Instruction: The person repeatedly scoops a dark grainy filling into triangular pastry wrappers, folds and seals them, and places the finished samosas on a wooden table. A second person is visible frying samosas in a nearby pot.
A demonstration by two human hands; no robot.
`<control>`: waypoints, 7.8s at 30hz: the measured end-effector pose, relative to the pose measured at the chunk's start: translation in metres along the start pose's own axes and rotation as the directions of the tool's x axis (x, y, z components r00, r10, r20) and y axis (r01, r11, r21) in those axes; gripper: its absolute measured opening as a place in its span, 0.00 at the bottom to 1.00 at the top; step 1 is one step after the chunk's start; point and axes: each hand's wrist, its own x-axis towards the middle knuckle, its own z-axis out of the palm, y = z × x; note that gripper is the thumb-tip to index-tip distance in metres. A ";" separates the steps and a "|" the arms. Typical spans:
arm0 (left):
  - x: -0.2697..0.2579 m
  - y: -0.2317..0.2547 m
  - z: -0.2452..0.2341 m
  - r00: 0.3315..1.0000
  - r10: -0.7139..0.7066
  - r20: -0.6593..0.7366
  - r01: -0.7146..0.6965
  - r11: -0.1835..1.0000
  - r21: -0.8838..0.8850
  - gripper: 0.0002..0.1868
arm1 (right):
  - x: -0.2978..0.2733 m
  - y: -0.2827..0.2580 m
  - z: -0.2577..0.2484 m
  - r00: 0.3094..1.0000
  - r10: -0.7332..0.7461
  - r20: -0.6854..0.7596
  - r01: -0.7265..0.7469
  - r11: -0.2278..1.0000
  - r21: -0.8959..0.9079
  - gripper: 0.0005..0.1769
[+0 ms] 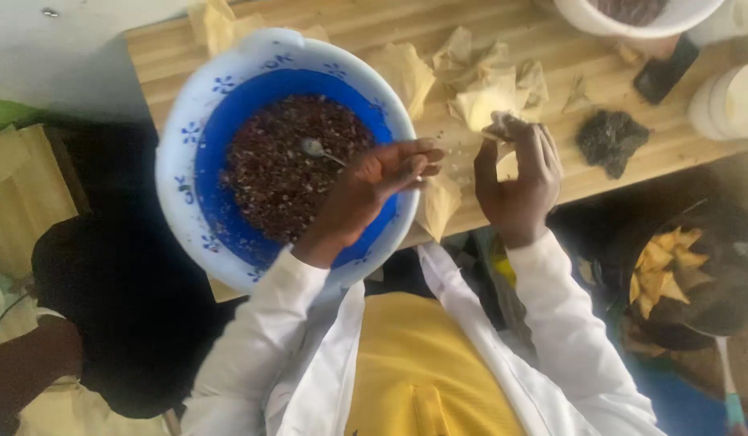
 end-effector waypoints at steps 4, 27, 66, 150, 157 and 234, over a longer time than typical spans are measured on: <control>-0.025 -0.011 -0.008 1.000 0.004 0.004 -0.002 0.924 -0.382 0.26 | 0.010 -0.064 -0.018 0.987 -0.037 0.158 -0.039 0.891 0.452 0.15; -0.121 -0.005 -0.070 0.888 0.348 -0.300 -0.210 0.889 0.407 0.28 | -0.011 -0.146 0.061 0.887 -0.158 0.433 0.018 0.950 0.310 0.17; -0.214 0.031 -0.103 0.821 0.466 -0.330 -0.293 0.839 0.458 0.44 | -0.014 -0.011 0.205 0.104 -0.043 0.994 0.461 0.887 -0.010 0.14; -0.200 0.022 -0.126 0.794 0.445 -0.415 -0.126 0.788 0.603 0.41 | 0.038 -0.116 0.075 0.115 0.005 0.993 -0.448 0.893 0.047 0.16; -0.158 0.020 -0.106 0.868 0.428 -0.251 -0.270 0.832 0.485 0.44 | 0.055 -0.193 0.006 0.722 -0.207 0.660 -0.131 0.896 0.424 0.15; -0.041 0.006 0.004 0.962 0.032 -0.272 -0.161 0.869 -0.467 0.19 | -0.063 0.047 -0.030 0.501 0.819 0.277 -0.853 0.414 0.318 0.25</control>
